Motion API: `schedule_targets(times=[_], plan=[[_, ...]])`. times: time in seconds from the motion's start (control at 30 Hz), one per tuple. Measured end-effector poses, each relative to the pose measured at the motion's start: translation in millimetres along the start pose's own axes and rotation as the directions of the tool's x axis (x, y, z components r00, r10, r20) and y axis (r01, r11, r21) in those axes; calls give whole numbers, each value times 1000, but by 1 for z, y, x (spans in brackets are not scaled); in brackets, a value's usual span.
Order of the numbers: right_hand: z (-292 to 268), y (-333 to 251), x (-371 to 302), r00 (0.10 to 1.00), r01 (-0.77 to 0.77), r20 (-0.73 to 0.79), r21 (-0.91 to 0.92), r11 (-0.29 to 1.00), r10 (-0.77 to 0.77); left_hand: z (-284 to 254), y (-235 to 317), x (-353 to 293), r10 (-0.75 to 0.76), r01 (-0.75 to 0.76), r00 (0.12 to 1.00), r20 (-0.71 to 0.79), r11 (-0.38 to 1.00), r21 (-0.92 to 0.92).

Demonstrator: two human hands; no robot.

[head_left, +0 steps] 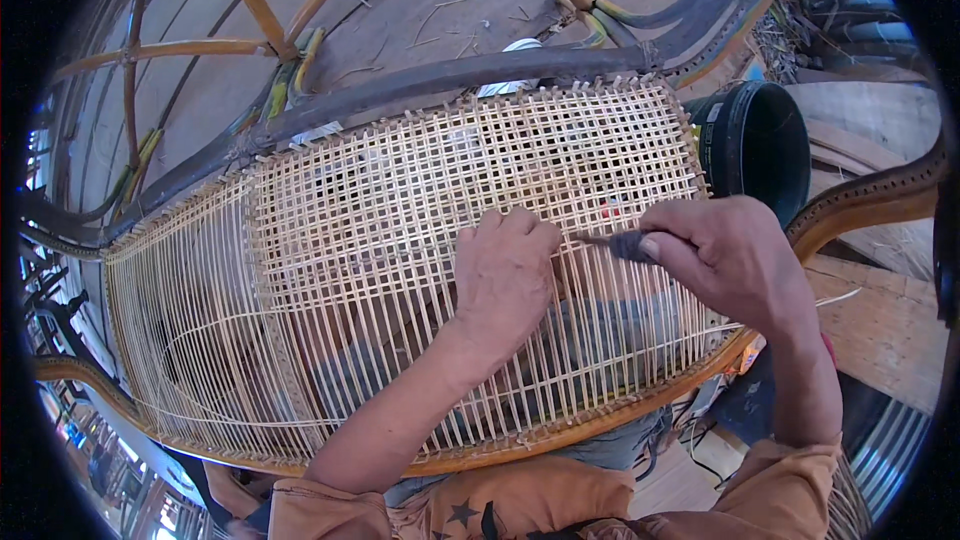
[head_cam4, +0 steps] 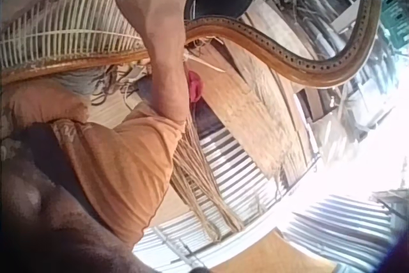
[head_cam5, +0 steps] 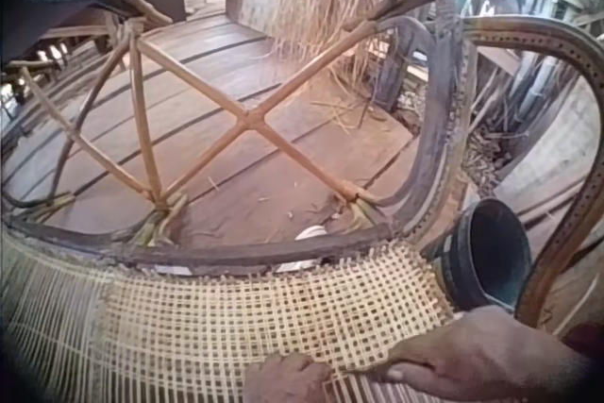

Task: Repairing the seat of a rattan chair by weaving new material.

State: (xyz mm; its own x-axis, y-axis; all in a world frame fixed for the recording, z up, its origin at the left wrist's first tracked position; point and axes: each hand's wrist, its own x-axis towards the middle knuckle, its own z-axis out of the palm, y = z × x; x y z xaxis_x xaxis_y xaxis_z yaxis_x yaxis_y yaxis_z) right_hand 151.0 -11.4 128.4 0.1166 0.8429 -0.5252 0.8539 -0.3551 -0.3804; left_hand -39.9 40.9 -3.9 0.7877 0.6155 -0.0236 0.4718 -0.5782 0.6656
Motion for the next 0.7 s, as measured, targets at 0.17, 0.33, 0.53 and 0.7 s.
schedule_targets(times=[0.17,0.33,0.53,0.7], plan=[[2,1,-4,986,60,157,-31,998,-54,-4,2,-2,24,-25,999,-35,999,-25],[-12,-11,-9,998,-32,-45,15,999,32,-2,-5,-10,73,-81,994,-82,993,-89],[4,-7,-26,987,-158,43,100,982,155,-1,8,-1,73,-72,996,-59,997,7],[68,34,-83,927,-309,-85,375,874,365,1,15,9,120,-136,988,96,973,188]])
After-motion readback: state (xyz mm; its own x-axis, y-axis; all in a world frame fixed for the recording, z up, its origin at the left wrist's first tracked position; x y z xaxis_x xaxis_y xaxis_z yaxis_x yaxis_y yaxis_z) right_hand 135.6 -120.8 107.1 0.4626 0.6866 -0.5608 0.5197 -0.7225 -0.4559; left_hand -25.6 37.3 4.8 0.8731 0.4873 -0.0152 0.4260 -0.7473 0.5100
